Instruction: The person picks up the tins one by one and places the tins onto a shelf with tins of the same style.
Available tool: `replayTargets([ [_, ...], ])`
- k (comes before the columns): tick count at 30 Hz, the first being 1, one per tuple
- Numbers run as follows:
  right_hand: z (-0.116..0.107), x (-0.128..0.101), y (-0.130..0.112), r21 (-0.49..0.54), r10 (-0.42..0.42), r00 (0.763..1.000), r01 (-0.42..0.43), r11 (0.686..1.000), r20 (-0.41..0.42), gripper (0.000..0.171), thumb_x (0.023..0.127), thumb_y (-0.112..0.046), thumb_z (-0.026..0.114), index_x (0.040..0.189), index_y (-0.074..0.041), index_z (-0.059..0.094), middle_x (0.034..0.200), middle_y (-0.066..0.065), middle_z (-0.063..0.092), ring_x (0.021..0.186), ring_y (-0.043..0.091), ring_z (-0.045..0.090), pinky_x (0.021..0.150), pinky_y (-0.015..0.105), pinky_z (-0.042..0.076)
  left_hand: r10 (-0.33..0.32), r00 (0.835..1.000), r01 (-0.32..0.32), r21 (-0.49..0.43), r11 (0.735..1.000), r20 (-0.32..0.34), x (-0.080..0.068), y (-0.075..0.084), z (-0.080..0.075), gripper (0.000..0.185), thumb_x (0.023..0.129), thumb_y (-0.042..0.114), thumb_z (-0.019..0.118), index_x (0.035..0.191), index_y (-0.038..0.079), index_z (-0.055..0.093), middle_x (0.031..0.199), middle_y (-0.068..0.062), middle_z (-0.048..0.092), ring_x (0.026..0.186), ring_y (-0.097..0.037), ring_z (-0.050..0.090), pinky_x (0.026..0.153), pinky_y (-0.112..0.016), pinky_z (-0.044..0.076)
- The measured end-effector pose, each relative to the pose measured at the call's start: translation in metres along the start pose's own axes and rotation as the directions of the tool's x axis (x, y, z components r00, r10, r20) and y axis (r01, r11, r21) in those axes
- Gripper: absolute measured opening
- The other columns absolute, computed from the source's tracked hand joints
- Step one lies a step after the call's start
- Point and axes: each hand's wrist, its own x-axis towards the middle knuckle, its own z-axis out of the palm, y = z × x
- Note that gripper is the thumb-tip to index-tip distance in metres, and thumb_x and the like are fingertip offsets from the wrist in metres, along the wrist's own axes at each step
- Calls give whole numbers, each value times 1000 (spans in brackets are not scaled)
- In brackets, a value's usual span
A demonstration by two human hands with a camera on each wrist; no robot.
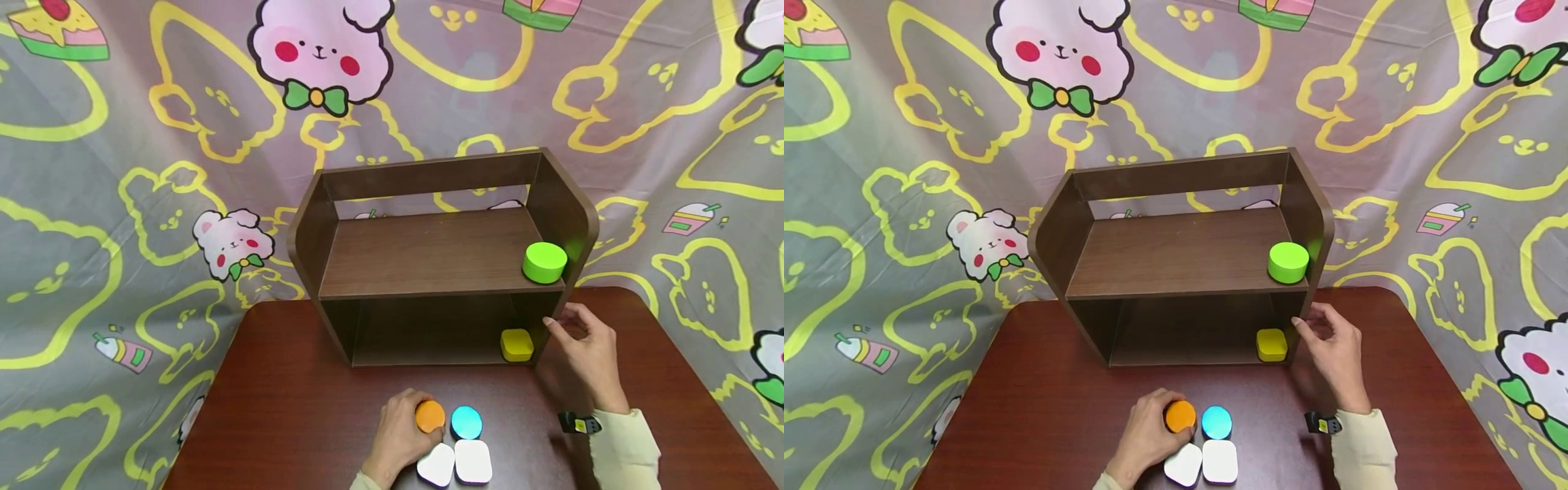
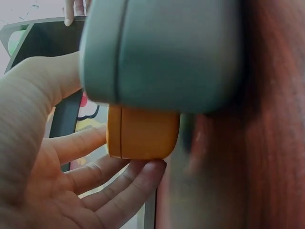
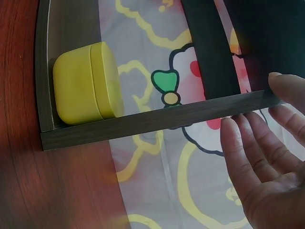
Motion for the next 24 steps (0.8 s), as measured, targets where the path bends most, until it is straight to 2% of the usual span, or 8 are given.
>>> replayTargets([
  [2, 0, 0, 1, -3, 5, 1000, -5, 1000, 1, 23, 84, -2, 84, 105, -6, 75, 86, -31, 63, 78, -14, 62, 74, 5, 49, -9, 1000, 9, 0, 1000, 0, 0, 1, -2, 43, 68, 35, 93, 104, 18, 78, 93, 8, 73, 83, -7, 63, 75, -30, 49],
  [11, 0, -1, 2, -9, -15, 1000, 15, 1000, -5, 23, 83, -1, 84, 105, -5, 75, 85, -30, 64, 78, -15, 61, 71, 6, 48, 31, 999, -31, -1, 1000, -43, 1, 10, -17, 42, 70, 33, 90, 105, 14, 79, 92, 7, 73, 82, -6, 63, 75, -29, 50],
  [18, 0, 0, 4, 1, -54, 998, 54, 999, -22, 27, 80, 2, 86, 104, -7, 77, 86, -27, 66, 79, -17, 60, 72, 5, 45, 34, 999, -34, -8, 999, -27, 4, 18, -36, 44, 72, 33, 89, 110, 12, 79, 96, 7, 74, 84, -6, 64, 78, -34, 52],
  [24, 0, 1, 2, -9, -49, 999, 49, 999, -17, 25, 81, 0, 86, 104, -6, 76, 87, -25, 66, 79, -17, 60, 72, 5, 48, 45, 998, -46, -19, 999, -36, 6, 24, -47, 44, 72, 30, 89, 112, 11, 79, 97, 6, 74, 84, -6, 64, 78, -30, 54],
])
